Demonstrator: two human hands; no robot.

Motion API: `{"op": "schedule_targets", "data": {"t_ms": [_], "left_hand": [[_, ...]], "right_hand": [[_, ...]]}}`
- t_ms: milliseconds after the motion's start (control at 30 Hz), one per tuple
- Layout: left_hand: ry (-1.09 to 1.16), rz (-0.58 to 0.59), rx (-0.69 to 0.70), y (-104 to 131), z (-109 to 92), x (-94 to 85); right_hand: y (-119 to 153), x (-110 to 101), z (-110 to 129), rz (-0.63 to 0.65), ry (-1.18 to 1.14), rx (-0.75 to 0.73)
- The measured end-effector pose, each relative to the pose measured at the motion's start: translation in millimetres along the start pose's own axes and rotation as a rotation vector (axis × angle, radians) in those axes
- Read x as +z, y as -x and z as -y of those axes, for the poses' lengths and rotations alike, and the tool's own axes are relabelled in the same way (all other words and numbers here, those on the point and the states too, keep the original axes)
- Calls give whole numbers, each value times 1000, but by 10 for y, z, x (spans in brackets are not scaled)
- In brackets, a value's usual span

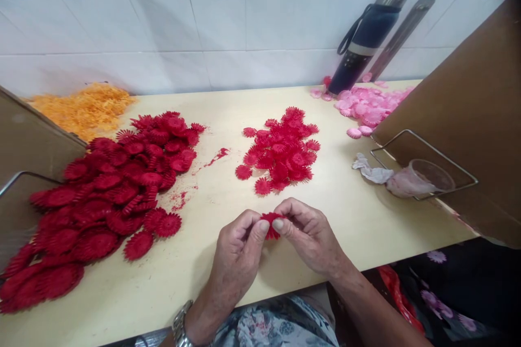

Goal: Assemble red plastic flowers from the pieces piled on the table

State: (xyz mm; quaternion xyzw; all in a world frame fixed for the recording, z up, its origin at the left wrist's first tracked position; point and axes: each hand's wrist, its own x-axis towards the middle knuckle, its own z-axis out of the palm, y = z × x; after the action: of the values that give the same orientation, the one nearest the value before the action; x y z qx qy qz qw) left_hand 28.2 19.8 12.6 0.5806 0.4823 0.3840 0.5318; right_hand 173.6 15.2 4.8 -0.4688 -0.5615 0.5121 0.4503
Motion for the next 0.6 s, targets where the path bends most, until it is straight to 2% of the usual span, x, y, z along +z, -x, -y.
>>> {"op": "schedule_targets", "data": {"t_ms": [100, 333, 400, 600], "left_hand": [[60, 52, -47, 19, -8, 21], [105, 93, -44, 51, -52, 12], [144, 91, -60, 54, -40, 18], [259, 11, -156, 54, 15, 42]], "right_hand": [[11, 22, -19, -75, 37, -23], [29, 89, 8, -115, 252, -103], [31, 96, -8, -107, 254, -112], [54, 57, -45, 30, 118, -93]]}}
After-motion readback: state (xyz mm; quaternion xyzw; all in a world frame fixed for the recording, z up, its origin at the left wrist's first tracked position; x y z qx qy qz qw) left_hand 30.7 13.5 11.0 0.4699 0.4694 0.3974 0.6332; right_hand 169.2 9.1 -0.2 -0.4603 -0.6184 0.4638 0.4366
